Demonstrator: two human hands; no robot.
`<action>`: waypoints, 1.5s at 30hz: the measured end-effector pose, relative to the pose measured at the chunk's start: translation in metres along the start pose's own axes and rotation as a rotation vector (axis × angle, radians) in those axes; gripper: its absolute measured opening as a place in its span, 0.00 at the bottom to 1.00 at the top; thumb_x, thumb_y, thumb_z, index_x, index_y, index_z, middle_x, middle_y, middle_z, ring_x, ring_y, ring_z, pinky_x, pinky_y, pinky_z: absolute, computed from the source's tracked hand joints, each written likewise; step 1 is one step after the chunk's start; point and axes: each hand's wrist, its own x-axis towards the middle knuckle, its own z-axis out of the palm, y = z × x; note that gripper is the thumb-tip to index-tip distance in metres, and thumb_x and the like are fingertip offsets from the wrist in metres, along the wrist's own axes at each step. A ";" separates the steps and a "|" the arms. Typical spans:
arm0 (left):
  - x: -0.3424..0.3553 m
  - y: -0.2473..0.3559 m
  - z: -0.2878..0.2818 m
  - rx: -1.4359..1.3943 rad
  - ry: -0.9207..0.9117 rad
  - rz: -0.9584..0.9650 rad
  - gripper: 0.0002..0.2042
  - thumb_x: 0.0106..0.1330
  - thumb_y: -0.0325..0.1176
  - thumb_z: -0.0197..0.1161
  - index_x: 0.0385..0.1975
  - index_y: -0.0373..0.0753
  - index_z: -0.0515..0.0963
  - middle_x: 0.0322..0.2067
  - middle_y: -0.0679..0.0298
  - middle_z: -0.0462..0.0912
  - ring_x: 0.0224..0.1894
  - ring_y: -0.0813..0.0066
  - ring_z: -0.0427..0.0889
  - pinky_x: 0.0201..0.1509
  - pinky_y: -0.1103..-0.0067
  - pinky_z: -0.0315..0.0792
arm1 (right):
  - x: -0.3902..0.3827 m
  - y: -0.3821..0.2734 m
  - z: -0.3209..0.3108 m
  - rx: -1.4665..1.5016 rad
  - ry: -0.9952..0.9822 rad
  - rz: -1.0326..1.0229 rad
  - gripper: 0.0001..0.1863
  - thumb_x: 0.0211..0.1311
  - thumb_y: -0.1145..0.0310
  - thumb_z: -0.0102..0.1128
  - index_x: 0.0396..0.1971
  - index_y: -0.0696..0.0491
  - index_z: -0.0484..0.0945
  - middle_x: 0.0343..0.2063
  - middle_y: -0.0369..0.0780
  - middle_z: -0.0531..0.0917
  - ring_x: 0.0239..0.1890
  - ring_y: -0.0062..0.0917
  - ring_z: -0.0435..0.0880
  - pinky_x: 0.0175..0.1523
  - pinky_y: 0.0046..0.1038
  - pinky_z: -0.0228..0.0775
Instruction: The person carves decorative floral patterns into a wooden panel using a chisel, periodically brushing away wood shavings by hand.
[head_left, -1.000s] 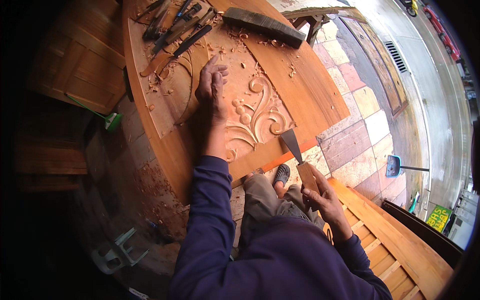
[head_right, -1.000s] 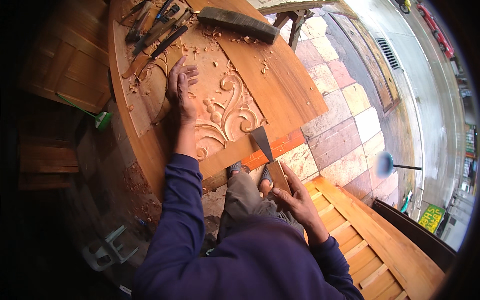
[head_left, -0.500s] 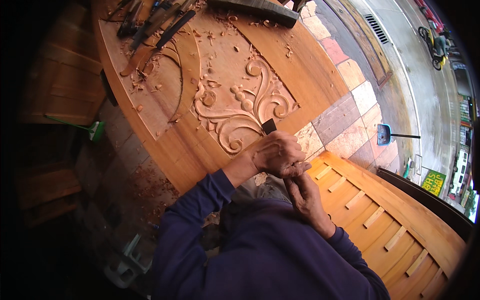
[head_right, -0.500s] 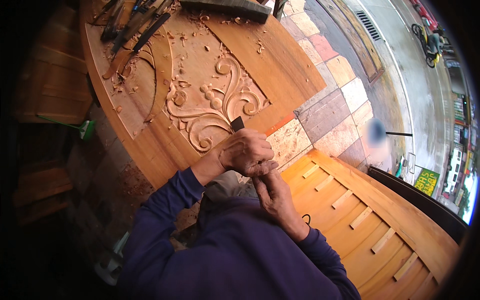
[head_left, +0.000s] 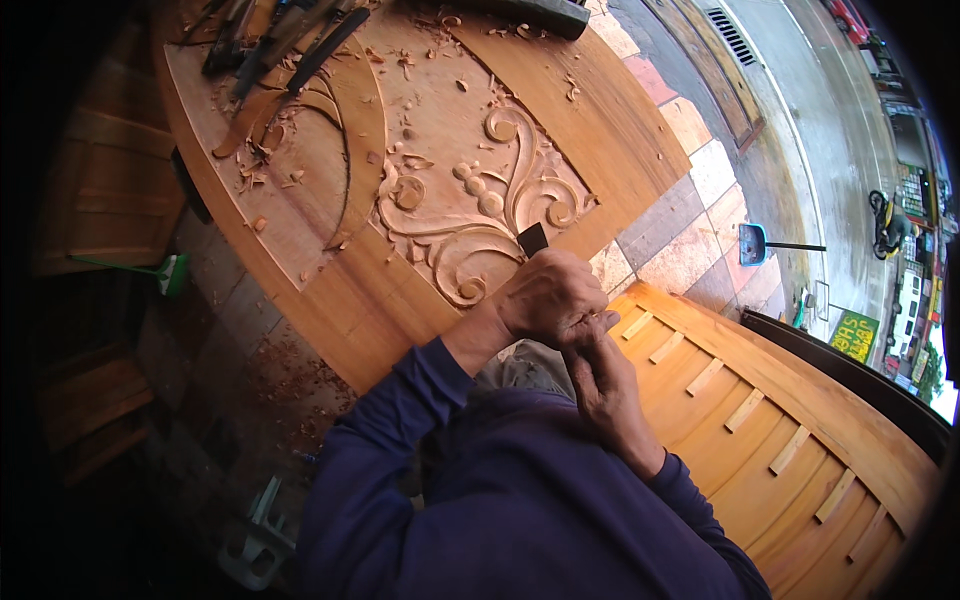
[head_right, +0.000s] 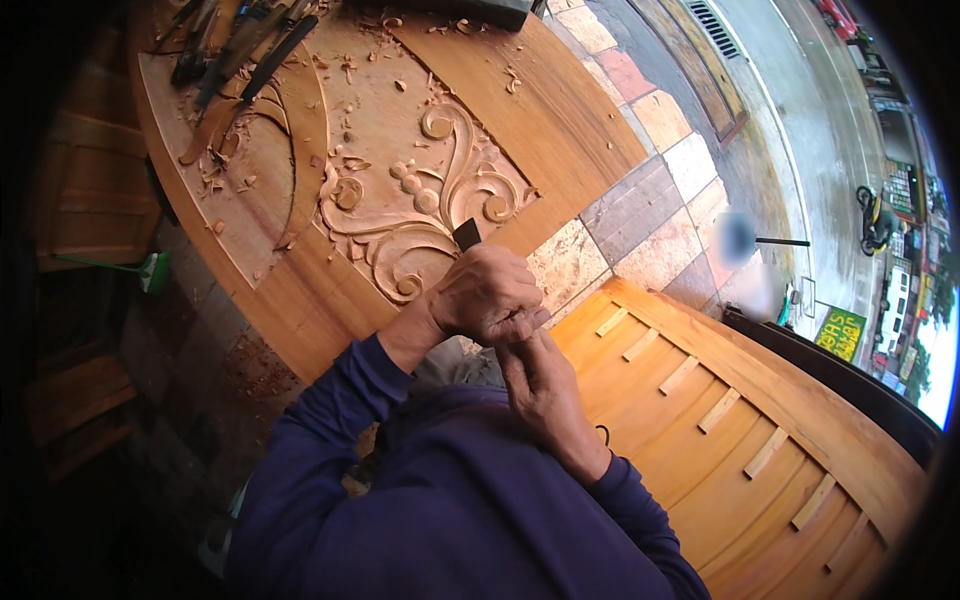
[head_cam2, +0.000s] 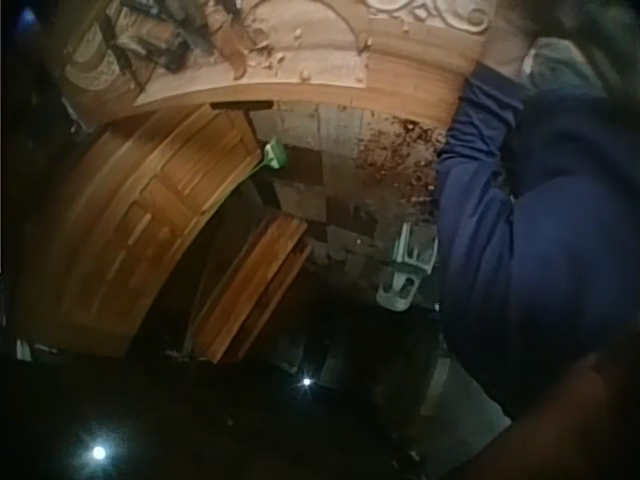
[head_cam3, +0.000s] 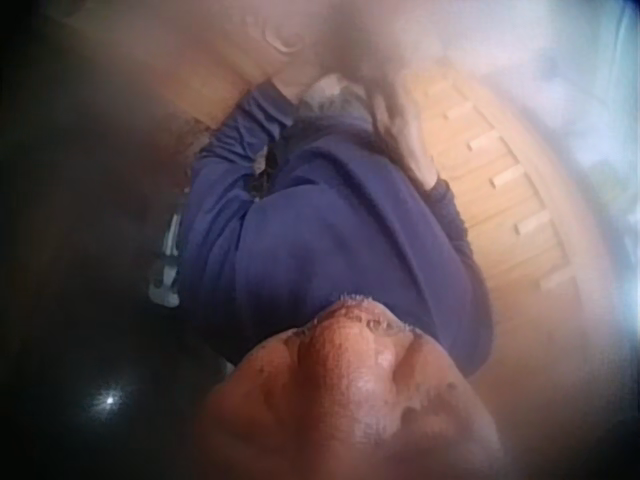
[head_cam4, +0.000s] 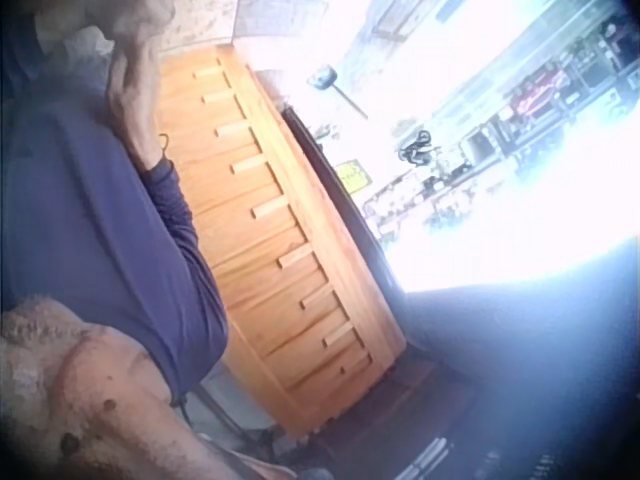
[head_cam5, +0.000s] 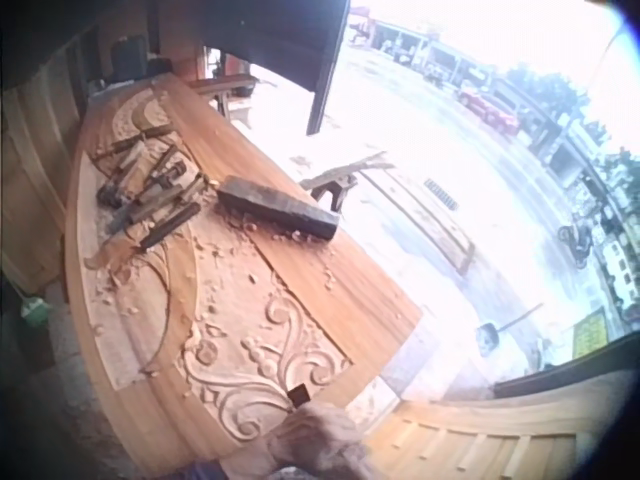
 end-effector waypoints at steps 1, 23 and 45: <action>-0.001 -0.001 0.001 0.007 0.017 -0.005 0.17 0.61 0.43 0.67 0.14 0.42 0.74 0.17 0.60 0.76 0.23 0.56 0.79 0.28 0.64 0.72 | 0.000 0.002 0.000 -0.009 -0.009 -0.014 0.13 0.74 0.76 0.60 0.56 0.59 0.78 0.39 0.51 0.82 0.39 0.47 0.83 0.44 0.38 0.76; 0.000 -0.002 -0.007 -0.061 0.056 -0.020 0.15 0.60 0.41 0.65 0.14 0.44 0.76 0.17 0.60 0.77 0.22 0.55 0.80 0.28 0.64 0.72 | 0.006 -0.016 0.013 0.042 0.068 0.078 0.15 0.75 0.74 0.60 0.58 0.55 0.80 0.38 0.52 0.83 0.39 0.49 0.84 0.45 0.41 0.76; -0.069 0.020 -0.099 0.783 -0.154 -0.337 0.29 0.80 0.59 0.51 0.68 0.45 0.80 0.72 0.55 0.75 0.78 0.49 0.66 0.82 0.55 0.57 | -0.047 0.064 -0.037 0.722 0.285 0.342 0.36 0.81 0.66 0.55 0.83 0.48 0.54 0.38 0.40 0.80 0.18 0.13 0.71 0.19 0.20 0.63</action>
